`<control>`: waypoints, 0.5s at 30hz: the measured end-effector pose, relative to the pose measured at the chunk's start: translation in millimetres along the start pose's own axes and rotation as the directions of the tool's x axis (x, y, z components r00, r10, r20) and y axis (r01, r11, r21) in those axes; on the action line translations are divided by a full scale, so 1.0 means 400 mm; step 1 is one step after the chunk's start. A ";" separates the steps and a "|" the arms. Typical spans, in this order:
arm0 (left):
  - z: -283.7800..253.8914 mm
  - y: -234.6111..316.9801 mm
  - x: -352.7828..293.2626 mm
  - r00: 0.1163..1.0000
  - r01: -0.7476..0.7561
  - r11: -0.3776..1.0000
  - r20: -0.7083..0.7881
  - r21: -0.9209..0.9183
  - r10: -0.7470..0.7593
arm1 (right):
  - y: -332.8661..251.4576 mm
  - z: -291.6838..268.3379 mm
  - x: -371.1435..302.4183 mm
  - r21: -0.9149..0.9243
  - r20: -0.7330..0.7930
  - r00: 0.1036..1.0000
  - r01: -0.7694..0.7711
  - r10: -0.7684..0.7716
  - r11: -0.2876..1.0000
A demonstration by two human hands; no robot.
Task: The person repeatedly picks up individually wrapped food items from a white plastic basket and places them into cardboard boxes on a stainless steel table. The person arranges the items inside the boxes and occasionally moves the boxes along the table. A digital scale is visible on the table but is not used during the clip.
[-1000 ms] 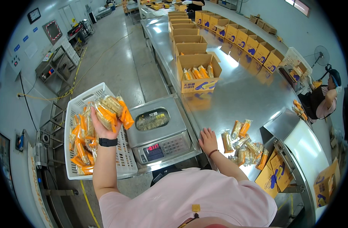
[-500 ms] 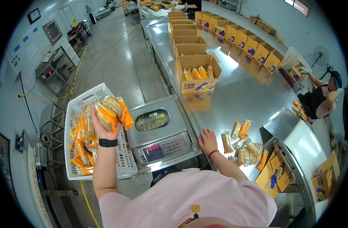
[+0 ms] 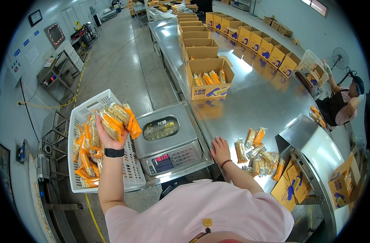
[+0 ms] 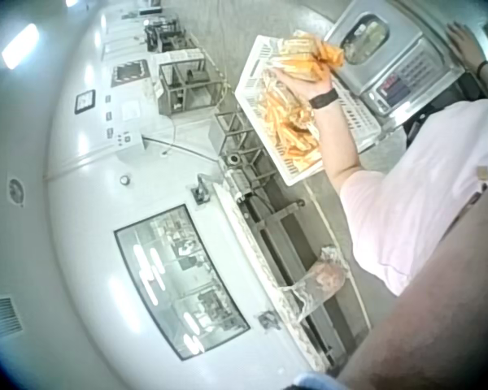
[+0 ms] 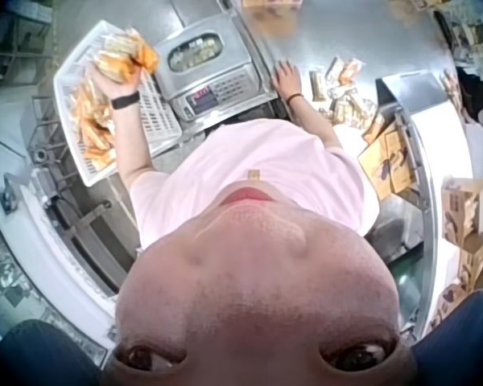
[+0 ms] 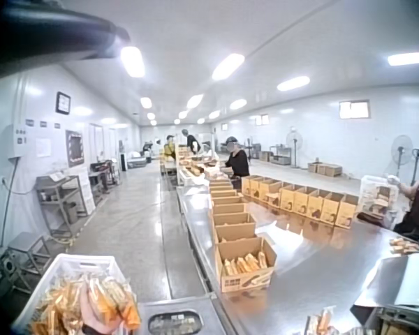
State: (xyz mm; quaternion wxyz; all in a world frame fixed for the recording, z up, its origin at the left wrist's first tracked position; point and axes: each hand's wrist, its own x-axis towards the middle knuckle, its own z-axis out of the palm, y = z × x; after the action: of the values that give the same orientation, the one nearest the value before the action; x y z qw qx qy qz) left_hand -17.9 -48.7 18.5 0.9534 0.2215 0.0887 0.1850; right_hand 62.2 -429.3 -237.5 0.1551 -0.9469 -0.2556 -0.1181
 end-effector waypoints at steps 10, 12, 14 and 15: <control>-0.003 -0.003 0.007 1.000 -0.009 1.000 0.022 0.013 0.008 | -0.002 -0.009 0.005 0.026 0.002 1.000 -0.005 0.005 1.000; -0.003 -0.003 0.008 0.999 -0.010 1.000 0.039 0.023 0.009 | -0.001 -0.008 0.007 0.027 0.004 1.000 -0.006 0.006 1.000; -0.002 -0.003 0.008 1.000 -0.011 1.000 0.022 0.020 0.010 | 0.004 -0.004 0.006 0.027 0.006 1.000 -0.007 0.007 1.000; -0.003 -0.003 0.007 1.000 -0.013 1.000 0.004 0.019 0.013 | 0.007 0.001 0.005 0.016 -0.007 1.000 -0.001 0.001 1.000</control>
State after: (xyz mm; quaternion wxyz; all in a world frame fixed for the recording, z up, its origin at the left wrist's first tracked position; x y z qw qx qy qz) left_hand -15.1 -48.1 16.8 0.9501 0.2315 0.0874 0.1898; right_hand 65.4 -430.5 -238.0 0.1635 -0.9454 -0.2555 -0.1194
